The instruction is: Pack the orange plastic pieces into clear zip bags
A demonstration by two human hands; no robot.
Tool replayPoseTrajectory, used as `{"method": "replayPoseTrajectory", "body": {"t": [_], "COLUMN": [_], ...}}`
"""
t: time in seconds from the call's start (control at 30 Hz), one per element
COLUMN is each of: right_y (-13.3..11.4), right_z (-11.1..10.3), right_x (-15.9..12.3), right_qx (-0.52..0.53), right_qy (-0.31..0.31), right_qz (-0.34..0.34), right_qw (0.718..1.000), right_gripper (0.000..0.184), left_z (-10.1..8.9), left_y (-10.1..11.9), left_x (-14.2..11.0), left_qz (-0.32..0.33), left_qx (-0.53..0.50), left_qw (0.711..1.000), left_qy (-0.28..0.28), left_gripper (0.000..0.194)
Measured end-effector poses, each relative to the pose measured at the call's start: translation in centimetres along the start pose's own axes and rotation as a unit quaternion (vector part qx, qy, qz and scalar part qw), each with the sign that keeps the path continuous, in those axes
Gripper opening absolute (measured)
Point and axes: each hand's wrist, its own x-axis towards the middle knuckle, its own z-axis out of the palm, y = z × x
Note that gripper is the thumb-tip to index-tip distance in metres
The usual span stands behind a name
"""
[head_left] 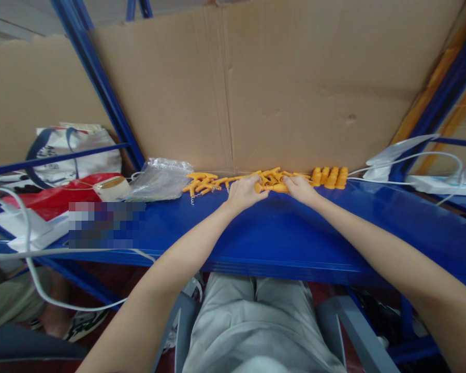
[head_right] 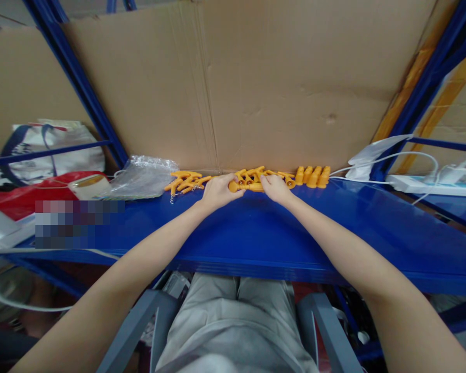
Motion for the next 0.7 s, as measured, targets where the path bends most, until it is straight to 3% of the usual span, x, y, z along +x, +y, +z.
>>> {"method": "replayPoseTrajectory", "body": {"t": [0.2, 0.37, 0.47, 0.7], "right_y": [0.6, 0.8, 1.0, 1.1], "right_z": [-0.2, -1.1, -1.4, -0.9], "right_x": [-0.1, -0.6, -0.7, -0.6], "right_qx": [0.134, 0.309, 0.359, 0.353], "right_qy": [-0.078, -0.175, -0.177, -0.149], "right_qz": [0.022, 0.095, 0.115, 0.09], "right_qw": [0.988, 0.93, 0.909, 0.919], "right_gripper": [0.053, 0.033, 0.023, 0.026], "left_z": [0.3, 0.3, 0.4, 0.5], "left_y": [-0.4, -1.2, -1.8, -2.4], "left_x": [0.3, 0.5, 0.6, 0.6], "left_qz": [-0.014, -0.022, -0.031, -0.036], "left_qx": [-0.017, -0.016, -0.008, -0.006], "left_qw": [1.0, 0.999, 0.999, 0.999], "left_qy": [-0.021, -0.019, -0.022, -0.02], "left_gripper": [0.032, 0.031, 0.029, 0.029]}}
